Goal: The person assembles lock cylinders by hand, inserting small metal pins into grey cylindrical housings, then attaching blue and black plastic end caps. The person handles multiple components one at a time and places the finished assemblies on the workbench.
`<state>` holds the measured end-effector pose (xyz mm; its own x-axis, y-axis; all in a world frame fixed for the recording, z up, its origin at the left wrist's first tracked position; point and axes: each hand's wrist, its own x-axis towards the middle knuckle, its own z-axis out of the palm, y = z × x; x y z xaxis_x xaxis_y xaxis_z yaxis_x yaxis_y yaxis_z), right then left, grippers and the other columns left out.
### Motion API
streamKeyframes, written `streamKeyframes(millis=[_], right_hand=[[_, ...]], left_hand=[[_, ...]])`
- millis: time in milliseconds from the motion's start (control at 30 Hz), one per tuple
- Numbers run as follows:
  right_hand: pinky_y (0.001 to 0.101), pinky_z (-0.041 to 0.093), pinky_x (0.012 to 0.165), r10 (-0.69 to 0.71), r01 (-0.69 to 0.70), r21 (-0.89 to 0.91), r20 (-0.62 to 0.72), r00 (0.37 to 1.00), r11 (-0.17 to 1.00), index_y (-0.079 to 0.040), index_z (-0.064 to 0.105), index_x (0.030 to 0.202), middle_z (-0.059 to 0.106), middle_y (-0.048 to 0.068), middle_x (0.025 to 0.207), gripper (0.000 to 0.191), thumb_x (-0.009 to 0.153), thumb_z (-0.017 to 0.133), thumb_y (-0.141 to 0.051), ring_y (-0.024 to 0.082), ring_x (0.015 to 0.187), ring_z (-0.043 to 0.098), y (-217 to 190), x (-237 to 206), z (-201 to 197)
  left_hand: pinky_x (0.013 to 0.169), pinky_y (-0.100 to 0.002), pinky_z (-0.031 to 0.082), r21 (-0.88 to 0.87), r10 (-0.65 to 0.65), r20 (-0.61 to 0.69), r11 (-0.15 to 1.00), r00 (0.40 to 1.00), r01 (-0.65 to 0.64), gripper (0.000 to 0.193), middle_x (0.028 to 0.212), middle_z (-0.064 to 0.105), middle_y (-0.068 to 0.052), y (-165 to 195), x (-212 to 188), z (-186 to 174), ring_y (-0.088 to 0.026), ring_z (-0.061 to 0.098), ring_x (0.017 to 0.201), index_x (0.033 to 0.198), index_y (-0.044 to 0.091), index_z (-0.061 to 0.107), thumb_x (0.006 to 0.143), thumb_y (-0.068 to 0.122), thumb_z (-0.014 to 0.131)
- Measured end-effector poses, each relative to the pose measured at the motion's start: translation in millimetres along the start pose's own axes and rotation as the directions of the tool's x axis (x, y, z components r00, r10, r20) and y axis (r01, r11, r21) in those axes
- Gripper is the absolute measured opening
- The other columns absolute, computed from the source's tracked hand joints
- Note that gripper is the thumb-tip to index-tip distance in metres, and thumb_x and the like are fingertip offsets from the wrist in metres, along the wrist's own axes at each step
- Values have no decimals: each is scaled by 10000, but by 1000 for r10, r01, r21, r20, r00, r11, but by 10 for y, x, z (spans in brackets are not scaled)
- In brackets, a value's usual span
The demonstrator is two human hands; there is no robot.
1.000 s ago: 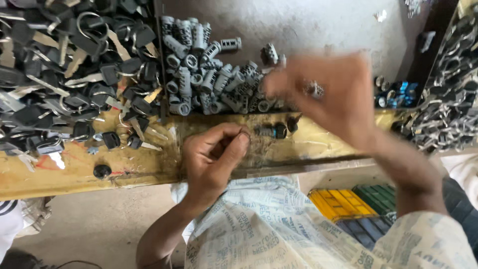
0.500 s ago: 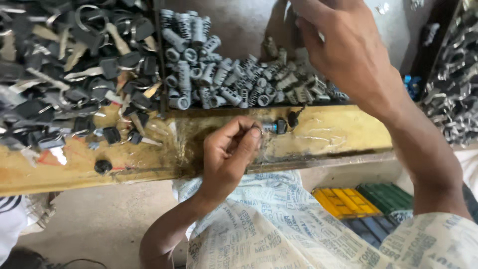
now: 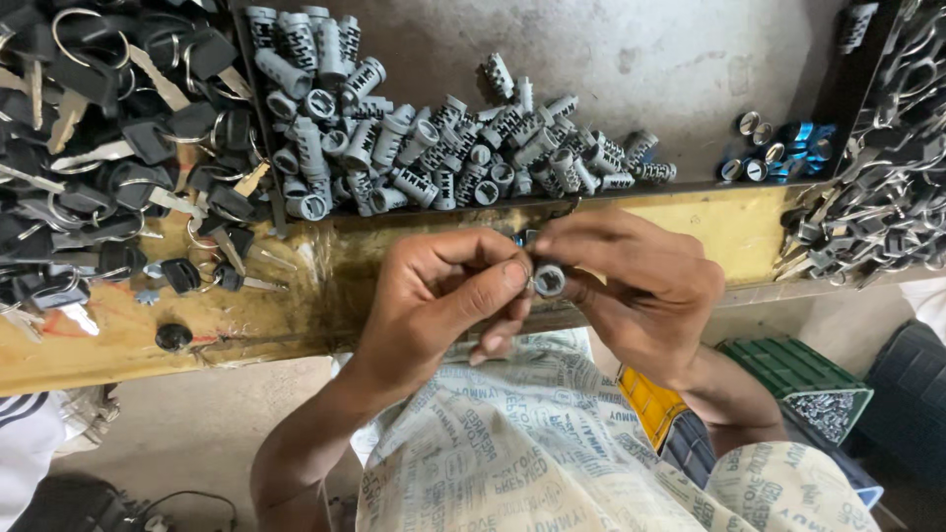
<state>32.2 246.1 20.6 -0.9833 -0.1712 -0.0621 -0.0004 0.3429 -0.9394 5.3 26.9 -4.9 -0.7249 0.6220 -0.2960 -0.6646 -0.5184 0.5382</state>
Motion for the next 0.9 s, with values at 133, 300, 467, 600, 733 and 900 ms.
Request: streamKeyframes(millis=[133, 300, 467, 600, 733, 900], right_hand=[[238, 591, 764, -52, 53, -36, 22, 998, 998, -12, 725, 1176, 724, 178, 1134, 363, 844, 765, 130, 165, 934, 726, -70, 65, 22], [231, 563, 672, 81, -86, 63, 82, 993, 994, 37, 730, 1150, 731, 169, 1004, 508, 744, 488, 223, 142, 763, 681, -87, 97, 41], [209, 497, 591, 65, -72, 82, 87, 994, 994, 53, 725, 1166, 686, 107, 846, 458, 796, 517, 225, 119, 672, 643, -85, 73, 30], [238, 509, 623, 56, -62, 54, 106, 993, 997, 55, 716, 1166, 675, 107, 829, 568, 687, 453, 210, 124, 699, 649, -129, 73, 20], [208, 479, 572, 36, -35, -12, 89, 995, 999, 59, 710, 1173, 668, 114, 838, 502, 740, 526, 235, 122, 689, 630, -179, 73, 61], [195, 514, 585, -12, 14, -27, 70, 997, 1000, 60, 701, 1189, 687, 128, 878, 532, 742, 493, 262, 121, 682, 666, -188, 63, 114]], left_hand=[[453, -209, 387, 114, -48, -106, 992, 993, 60, 187, 751, 655, -43, 105, -20, -17, -48, 517, 553, 1004, -69, 726, 1031, 110, 678], [493, -195, 371, 172, -61, -118, 982, 991, 81, 159, 726, 645, -6, 182, -23, -41, -20, 490, 570, 1013, -45, 746, 1002, 111, 715], [542, -191, 424, 384, -8, -113, 922, 994, 51, 144, 763, 702, -14, 244, -7, -55, -14, 569, 636, 989, -24, 765, 987, 115, 726], [536, -184, 424, 450, 19, -122, 892, 992, 38, 133, 764, 713, -2, 296, -14, -16, 1, 569, 634, 991, -13, 772, 984, 112, 728], [474, -193, 328, 605, 76, -127, 796, 989, 17, 123, 682, 659, 17, 358, -33, 33, 9, 474, 561, 940, -8, 771, 972, 105, 733], [485, -197, 339, 632, 115, -96, 775, 989, -29, 107, 697, 652, 34, 395, -62, 67, 16, 481, 582, 935, -5, 759, 979, 87, 724]])
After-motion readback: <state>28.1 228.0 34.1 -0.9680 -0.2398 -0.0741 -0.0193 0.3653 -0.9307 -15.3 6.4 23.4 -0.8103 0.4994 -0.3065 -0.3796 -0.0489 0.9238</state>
